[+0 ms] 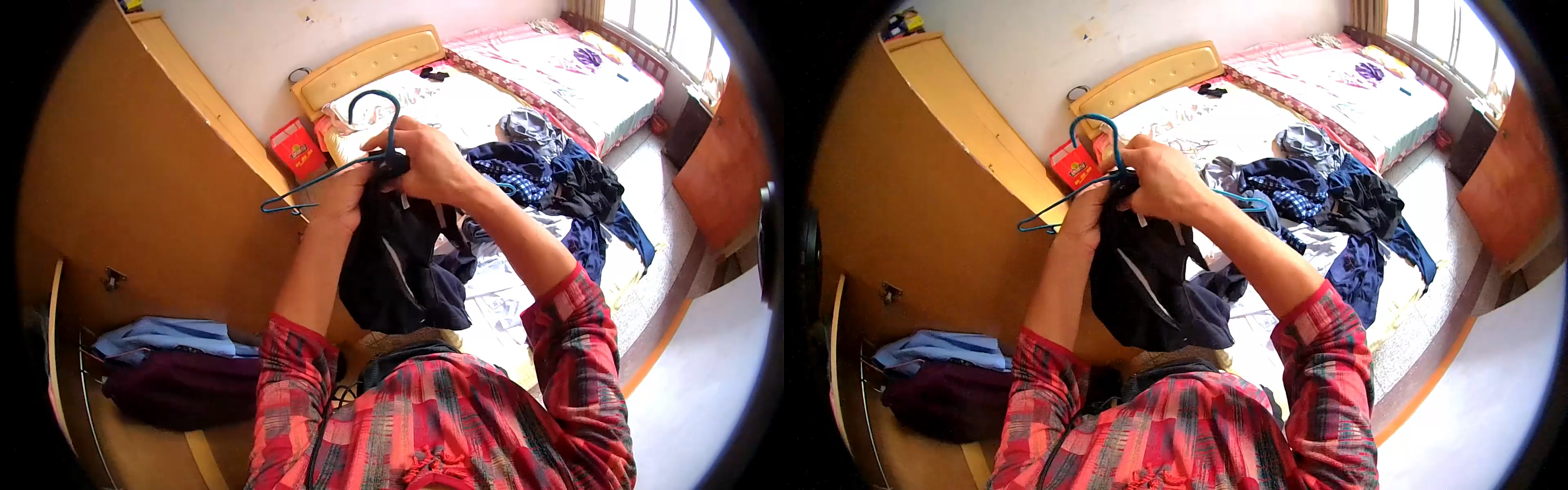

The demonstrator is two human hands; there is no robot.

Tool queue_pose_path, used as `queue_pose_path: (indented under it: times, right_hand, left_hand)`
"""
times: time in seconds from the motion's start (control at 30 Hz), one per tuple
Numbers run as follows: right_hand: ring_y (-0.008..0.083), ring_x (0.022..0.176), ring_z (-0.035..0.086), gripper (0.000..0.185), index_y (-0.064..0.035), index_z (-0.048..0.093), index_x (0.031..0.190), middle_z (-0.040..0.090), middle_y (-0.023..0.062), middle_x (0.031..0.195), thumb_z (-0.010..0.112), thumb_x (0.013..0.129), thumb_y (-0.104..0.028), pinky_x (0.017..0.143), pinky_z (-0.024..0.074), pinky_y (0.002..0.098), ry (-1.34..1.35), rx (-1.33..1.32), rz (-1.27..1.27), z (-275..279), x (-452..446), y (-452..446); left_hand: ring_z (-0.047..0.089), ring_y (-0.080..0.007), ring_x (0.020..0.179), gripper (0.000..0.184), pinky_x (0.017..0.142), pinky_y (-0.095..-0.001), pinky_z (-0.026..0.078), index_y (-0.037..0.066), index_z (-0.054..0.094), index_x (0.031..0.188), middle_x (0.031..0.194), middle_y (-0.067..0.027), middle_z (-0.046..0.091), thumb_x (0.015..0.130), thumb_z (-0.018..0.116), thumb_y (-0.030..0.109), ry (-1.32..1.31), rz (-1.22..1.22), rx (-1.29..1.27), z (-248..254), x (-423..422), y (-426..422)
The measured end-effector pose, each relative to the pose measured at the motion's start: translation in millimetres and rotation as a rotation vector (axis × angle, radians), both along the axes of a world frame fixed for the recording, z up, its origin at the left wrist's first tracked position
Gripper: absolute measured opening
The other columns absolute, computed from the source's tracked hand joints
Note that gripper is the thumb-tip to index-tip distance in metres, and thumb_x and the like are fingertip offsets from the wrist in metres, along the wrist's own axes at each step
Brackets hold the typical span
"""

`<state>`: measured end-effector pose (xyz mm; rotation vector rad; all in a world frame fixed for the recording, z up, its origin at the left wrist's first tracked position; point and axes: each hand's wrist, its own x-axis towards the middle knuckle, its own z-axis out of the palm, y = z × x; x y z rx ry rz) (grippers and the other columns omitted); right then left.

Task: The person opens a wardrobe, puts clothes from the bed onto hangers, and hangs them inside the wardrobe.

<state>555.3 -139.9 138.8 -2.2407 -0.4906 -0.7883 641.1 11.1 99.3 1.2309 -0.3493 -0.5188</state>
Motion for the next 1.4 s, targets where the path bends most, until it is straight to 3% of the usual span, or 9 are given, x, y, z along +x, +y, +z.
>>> queue_pose_path:
  times: [0.2, 0.33, 0.47, 0.57, 0.67, 0.9, 1.0, 1.1, 1.4]
  right_hand:
    - [0.0308, 0.078, 0.062, 0.023, -0.0077, 0.069, 0.084, 0.062, 0.0150, 0.081, 0.068, 0.061, -0.011, 0.070, 0.0482, 0.0373, 0.095, 0.113, 0.085, -16.4, 20.1, -4.6]
    - [0.0342, 0.074, 0.061, 0.020, -0.0085, 0.066, 0.079, 0.062, 0.0134, 0.079, 0.063, 0.059, -0.008, 0.067, 0.0482, 0.0381, 0.064, 0.186, -0.032, -26.0, 15.7, 4.8]
    - [0.0349, 0.079, 0.060, 0.026, -0.0074, 0.063, 0.085, 0.062, 0.0156, 0.083, 0.062, 0.059, -0.005, 0.070, 0.0477, 0.0398, -0.117, 0.263, -0.183, -35.4, 8.8, 21.9]
    - [0.0226, 0.073, 0.059, 0.023, -0.0034, 0.061, 0.085, 0.061, 0.0107, 0.075, 0.055, 0.064, 0.004, 0.068, 0.0459, 0.0295, -0.068, 0.332, -0.198, -46.5, 6.2, 22.6]
    - [0.0157, 0.076, 0.056, 0.021, -0.0024, 0.060, 0.085, 0.060, 0.0088, 0.076, 0.053, 0.066, 0.004, 0.070, 0.0437, 0.0266, 0.075, 0.459, -0.143, -56.0, 4.6, 22.3]
    - [0.0097, 0.078, 0.053, 0.021, -0.0024, 0.058, 0.087, 0.059, 0.0047, 0.079, 0.062, 0.067, 0.001, 0.071, 0.0423, 0.0229, 0.294, 0.490, -0.082, -47.9, -22.1, 0.4]
    - [0.0094, 0.080, 0.054, 0.024, -0.0013, 0.058, 0.090, 0.059, 0.0040, 0.082, 0.063, 0.067, 0.002, 0.073, 0.0430, 0.0238, 0.382, 0.538, 0.112, -48.1, -28.7, -1.6]
    - [0.0145, 0.079, 0.056, 0.030, -0.0009, 0.057, 0.095, 0.060, 0.0073, 0.081, 0.067, 0.066, -0.004, 0.073, 0.0450, 0.0273, 0.306, 0.535, 0.126, -64.6, -29.1, 1.2]
    - [0.0050, 0.072, 0.050, 0.026, 0.0006, 0.060, 0.109, 0.057, 0.0016, 0.085, 0.060, 0.084, -0.009, 0.061, 0.0388, 0.0181, 0.300, 0.864, 0.095, -100.9, -76.2, -21.5]
  left_hand:
    - [0.057, -0.0128, 0.095, 0.030, 0.084, -0.0255, 0.045, 0.000, 0.055, 0.113, 0.101, -0.0065, 0.061, 0.084, 0.059, 0.010, 0.000, -0.172, -0.104, -6.6, -1.5, 16.9]
    - [0.055, -0.0167, 0.082, 0.024, 0.074, -0.0257, 0.047, -0.001, 0.050, 0.102, 0.090, -0.0066, 0.055, 0.080, 0.060, 0.001, -0.657, 0.544, 0.008, -20.4, -45.9, 27.1]
    - [0.054, -0.0130, 0.073, 0.026, 0.068, -0.0257, 0.047, 0.002, 0.053, 0.093, 0.083, -0.0055, 0.055, 0.072, 0.069, 0.000, -1.524, 0.734, 0.362, -24.3, -108.3, 26.3]
    - [0.059, -0.0152, 0.064, 0.029, 0.061, -0.0271, 0.049, -0.001, 0.055, 0.105, 0.077, -0.0060, 0.061, 0.079, 0.066, 0.007, -0.668, 0.156, 0.405, -51.5, -114.0, 28.8]
    - [0.063, -0.0185, 0.079, 0.067, 0.067, -0.0295, 0.050, -0.002, 0.031, 0.133, 0.091, -0.0117, 0.063, 0.082, 0.066, 0.023, 0.105, -0.332, 0.293, -78.4, -99.7, 26.9]
    - [0.061, -0.0246, 0.083, 0.073, 0.073, -0.0330, 0.049, 0.003, 0.032, 0.129, 0.103, -0.0159, 0.057, 0.075, 0.072, 0.031, -0.736, 0.378, 1.026, -124.4, -55.6, 40.2]
    - [0.060, -0.0255, 0.088, 0.053, 0.079, -0.0374, 0.049, 0.006, 0.039, 0.122, 0.107, -0.0136, 0.057, 0.081, 0.065, 0.027, -0.519, 0.430, 0.431, -106.8, -51.8, 35.3]
    - [0.056, -0.0199, 0.101, 0.037, 0.085, -0.0374, 0.047, 0.003, 0.048, 0.119, 0.108, -0.0113, 0.057, 0.086, 0.057, 0.015, 0.268, -0.194, -0.654, -60.0, -75.9, 22.2]
    - [0.060, -0.0245, 0.098, 0.035, 0.087, -0.0391, 0.047, -0.002, 0.053, 0.113, 0.107, -0.0136, 0.061, 0.095, 0.043, 0.026, 0.264, 0.028, -0.406, -54.9, -56.2, 26.9]
